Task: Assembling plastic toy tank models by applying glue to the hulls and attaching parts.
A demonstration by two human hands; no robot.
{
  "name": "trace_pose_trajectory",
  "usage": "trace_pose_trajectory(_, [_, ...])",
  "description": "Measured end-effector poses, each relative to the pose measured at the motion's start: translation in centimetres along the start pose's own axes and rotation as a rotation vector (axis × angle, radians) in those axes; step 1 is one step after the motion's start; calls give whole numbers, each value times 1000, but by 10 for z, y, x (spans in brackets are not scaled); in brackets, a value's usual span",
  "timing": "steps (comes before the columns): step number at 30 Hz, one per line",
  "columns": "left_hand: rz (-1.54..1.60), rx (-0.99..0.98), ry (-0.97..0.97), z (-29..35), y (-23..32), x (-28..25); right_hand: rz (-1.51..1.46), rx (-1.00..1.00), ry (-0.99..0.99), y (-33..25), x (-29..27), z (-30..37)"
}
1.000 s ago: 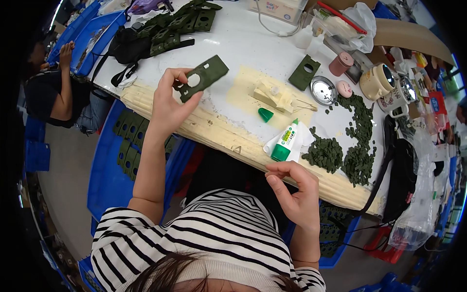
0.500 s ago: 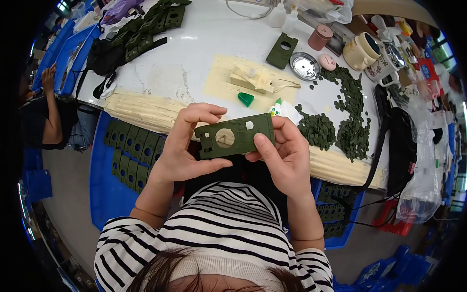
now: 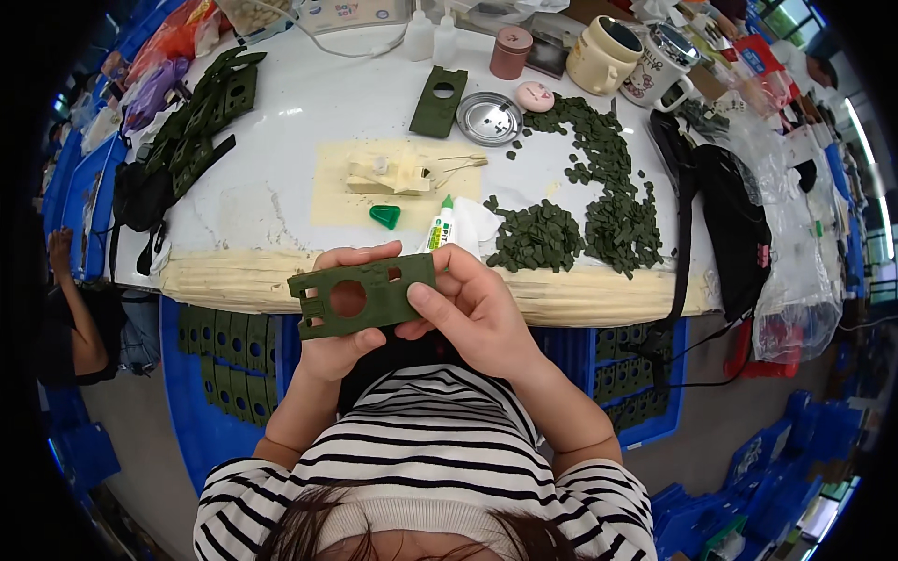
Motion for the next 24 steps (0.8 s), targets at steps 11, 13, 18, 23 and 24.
trace_pose_trajectory(11, [179, -97, 290, 7, 13, -40, 1179, -506, 194, -56, -23, -4])
trace_pose_trajectory(13, [183, -98, 291, 9, 15, -46, 1552, -612, 74, -54, -2, -10])
trace_pose_trajectory(18, [205, -125, 300, 10, 16, -53, 1911, -802, -284, -41, 26, -19])
trace_pose_trajectory(23, [238, -111, 297, 13, 17, -53, 1869, -806, -256, -52, 21, -22])
trace_pose_trajectory(24, [239, -113, 294, 13, 16, -53, 1807, -879, -215, -61, 24, -19])
Point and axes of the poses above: each hand's wrist, its own z-axis away from the middle knuckle, its own x-axis out of the palm, y = z × x, the point moved 8 cm from there along -z, towards the middle knuckle, and after that the axes turned 4 degrees about y, right-handed, at the moved point
